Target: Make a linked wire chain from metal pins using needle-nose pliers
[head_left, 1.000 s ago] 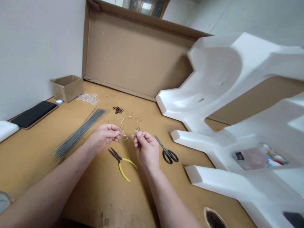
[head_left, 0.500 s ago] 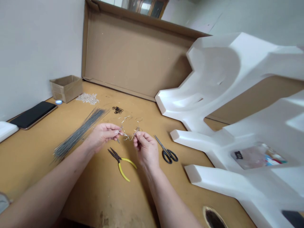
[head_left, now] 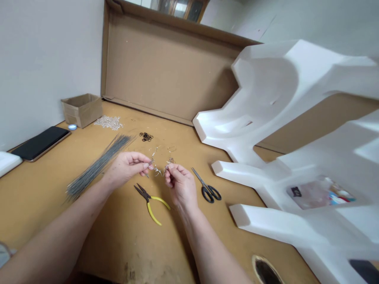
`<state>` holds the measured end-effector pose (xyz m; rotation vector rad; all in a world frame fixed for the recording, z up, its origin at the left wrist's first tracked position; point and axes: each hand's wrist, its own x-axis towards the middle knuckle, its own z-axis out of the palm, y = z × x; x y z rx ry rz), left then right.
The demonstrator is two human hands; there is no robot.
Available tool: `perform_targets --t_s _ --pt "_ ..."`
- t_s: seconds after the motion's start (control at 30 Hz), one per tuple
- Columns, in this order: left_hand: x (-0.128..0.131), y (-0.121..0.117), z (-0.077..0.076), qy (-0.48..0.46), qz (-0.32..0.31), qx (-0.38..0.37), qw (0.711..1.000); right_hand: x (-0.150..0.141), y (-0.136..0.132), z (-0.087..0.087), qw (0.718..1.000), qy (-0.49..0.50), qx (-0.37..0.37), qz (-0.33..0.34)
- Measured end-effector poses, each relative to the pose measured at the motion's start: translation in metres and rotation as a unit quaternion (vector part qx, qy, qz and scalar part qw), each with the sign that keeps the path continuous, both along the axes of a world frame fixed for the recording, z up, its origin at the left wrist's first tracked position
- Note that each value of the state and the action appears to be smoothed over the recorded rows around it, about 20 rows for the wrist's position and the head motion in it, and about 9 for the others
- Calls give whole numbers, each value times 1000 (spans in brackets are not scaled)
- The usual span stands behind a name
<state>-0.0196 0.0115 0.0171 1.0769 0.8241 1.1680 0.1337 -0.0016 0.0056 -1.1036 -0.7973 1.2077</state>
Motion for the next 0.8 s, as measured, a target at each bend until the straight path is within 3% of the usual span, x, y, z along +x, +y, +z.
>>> perform_targets --t_s 0.8 --pt "-15 0 4 154 -41 48 986 0 -1 -2 1000 -15 -16 19"
